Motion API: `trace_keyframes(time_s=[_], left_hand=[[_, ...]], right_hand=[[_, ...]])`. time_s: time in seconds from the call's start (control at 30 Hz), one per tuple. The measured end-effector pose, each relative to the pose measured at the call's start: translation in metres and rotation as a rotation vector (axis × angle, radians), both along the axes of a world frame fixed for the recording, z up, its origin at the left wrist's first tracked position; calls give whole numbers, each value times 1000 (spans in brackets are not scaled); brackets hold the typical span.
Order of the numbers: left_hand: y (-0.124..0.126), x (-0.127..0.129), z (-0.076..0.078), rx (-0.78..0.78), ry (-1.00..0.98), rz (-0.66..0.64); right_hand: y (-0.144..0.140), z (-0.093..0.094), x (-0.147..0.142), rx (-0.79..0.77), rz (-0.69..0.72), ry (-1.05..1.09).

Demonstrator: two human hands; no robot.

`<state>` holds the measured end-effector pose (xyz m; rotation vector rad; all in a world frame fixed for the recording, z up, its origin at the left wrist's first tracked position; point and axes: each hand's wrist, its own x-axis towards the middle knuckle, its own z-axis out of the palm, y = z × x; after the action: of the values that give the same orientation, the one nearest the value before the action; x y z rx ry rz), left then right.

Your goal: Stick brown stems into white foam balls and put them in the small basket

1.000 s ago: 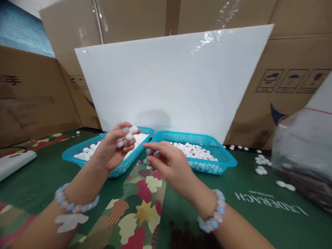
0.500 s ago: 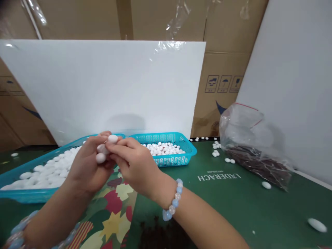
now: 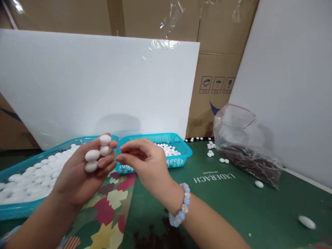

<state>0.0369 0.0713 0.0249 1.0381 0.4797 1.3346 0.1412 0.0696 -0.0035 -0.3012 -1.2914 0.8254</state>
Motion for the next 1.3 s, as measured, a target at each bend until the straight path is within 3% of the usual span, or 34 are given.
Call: trace_keyframes(time_s=[0.23, 0.33, 0.43, 0.53, 0.63, 0.83, 1.13, 1.3], left_hand=[[0, -3, -4, 20, -17, -49], [-2, -1, -6, 14, -16, -72], [-2, 2, -7, 5, 6, 1], [-2, 6, -9, 0, 8, 166], [-1, 8, -11, -26, -12, 264], [-2, 11, -12, -90, -37, 314], [-12, 20, -18, -115, 4, 250], [-14, 21, -19, -190, 51, 252]], right_hand=[[-8, 9, 8, -128, 30, -132], [-12, 12, 11, -96, -1, -248], [-18, 13, 10, 55, -221, -355], [-27, 11, 3, 330, -538, -509], [-30, 8, -5, 521, -752, -643], [-19, 0, -8, 572, -843, -710], [-23, 0, -5, 557, -1037, -789], [-20, -7, -7, 645, -1105, -813]])
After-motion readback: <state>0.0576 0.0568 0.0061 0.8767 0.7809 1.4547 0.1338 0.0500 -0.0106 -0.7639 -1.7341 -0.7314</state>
